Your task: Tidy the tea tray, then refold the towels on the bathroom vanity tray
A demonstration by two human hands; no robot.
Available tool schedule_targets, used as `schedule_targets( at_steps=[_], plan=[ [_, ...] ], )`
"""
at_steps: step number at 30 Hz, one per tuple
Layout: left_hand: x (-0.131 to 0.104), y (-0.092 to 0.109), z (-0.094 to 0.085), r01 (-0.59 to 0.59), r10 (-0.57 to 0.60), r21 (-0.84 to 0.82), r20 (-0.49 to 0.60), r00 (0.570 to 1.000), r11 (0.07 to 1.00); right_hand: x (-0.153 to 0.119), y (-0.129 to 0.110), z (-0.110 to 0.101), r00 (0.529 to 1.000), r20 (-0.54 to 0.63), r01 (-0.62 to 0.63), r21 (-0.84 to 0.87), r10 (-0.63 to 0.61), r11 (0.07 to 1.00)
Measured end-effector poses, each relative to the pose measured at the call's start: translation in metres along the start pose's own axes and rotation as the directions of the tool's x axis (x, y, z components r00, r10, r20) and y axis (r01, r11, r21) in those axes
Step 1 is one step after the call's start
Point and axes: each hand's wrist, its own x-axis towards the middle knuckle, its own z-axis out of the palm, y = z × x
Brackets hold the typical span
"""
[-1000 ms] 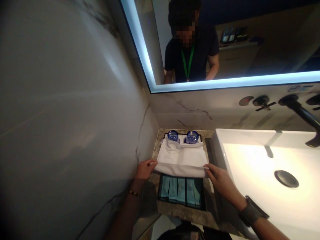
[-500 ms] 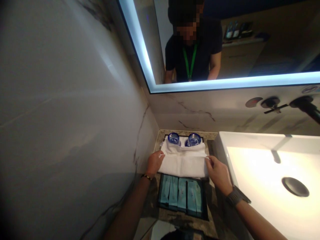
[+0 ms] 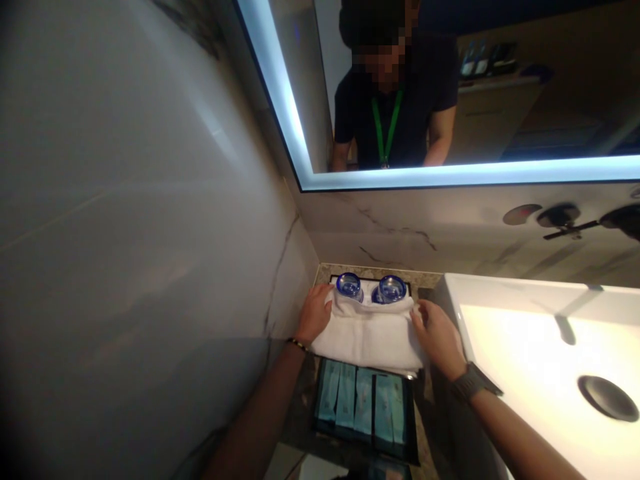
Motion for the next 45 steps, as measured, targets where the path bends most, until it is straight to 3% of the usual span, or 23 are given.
schedule_targets(
  at_steps=[5, 9, 13, 15, 17, 19, 22, 26, 29, 33, 36, 40, 45],
  plan=[
    [0.033, -0.006, 0.013, -0.061, 0.062, -0.038, 0.029, 0.998, 0.997, 0.034, 0.003, 0.005, 0.990, 0.134, -0.037, 0.009, 0.036, 0.999],
    [0.033, -0.010, 0.009, -0.076, 0.077, -0.053, 0.009, 0.997, 0.996, 0.038, -0.001, 0.000, 0.992, 0.129, 0.012, 0.033, -0.016, 0.999],
    [-0.003, -0.009, -0.014, -0.097, 0.093, -0.053, -0.070, 0.993, 0.994, 0.016, -0.011, -0.023, 0.984, 0.022, 0.172, 0.088, -0.174, 0.981],
    [-0.032, -0.011, -0.018, -0.106, 0.097, -0.065, -0.128, 0.987, 0.992, -0.003, -0.012, -0.033, 0.951, -0.037, 0.310, 0.109, -0.307, 0.945],
    [-0.063, -0.016, -0.012, -0.100, 0.088, -0.076, -0.148, 0.985, 0.992, -0.024, -0.006, -0.035, 0.893, -0.065, 0.451, 0.086, -0.446, 0.889],
    [-0.089, -0.022, 0.000, -0.077, 0.069, -0.081, -0.095, 0.993, 0.994, -0.044, 0.004, -0.030, 0.848, -0.050, 0.529, 0.028, -0.528, 0.848],
    [-0.106, -0.030, 0.013, -0.065, 0.065, -0.102, 0.000, 0.998, 0.993, -0.060, 0.017, -0.019, 0.876, -0.017, 0.481, -0.023, -0.482, 0.876],
    [-0.087, -0.027, 0.002, -0.007, 0.005, -0.151, -0.019, 1.000, 0.988, -0.051, 0.017, -0.018, 0.975, -0.048, 0.221, 0.054, -0.219, 0.974],
    [-0.058, -0.018, -0.009, 0.020, -0.015, -0.123, 0.038, 0.999, 0.992, -0.030, 0.008, -0.020, 0.995, 0.050, 0.081, 0.073, -0.084, 0.994],
    [-0.033, -0.013, -0.002, 0.006, 0.012, -0.125, 0.145, 0.989, 0.992, -0.007, -0.004, -0.017, 0.974, 0.169, 0.147, 0.041, -0.152, 0.988],
    [-0.035, -0.016, 0.006, 0.074, -0.043, -0.159, 0.190, 0.981, 0.984, -0.006, -0.009, -0.020, 0.964, 0.175, 0.201, 0.006, -0.199, 0.980],
    [-0.064, -0.026, -0.003, 0.232, -0.182, -0.263, 0.200, 0.963, 0.937, -0.017, -0.019, -0.032, 0.956, 0.156, 0.252, -0.005, -0.248, 0.968],
    [-0.134, -0.034, -0.022, 0.420, -0.320, -0.465, 0.280, 0.905, 0.780, -0.008, -0.065, -0.032, 0.913, 0.096, 0.398, 0.003, -0.397, 0.917]
  ],
)
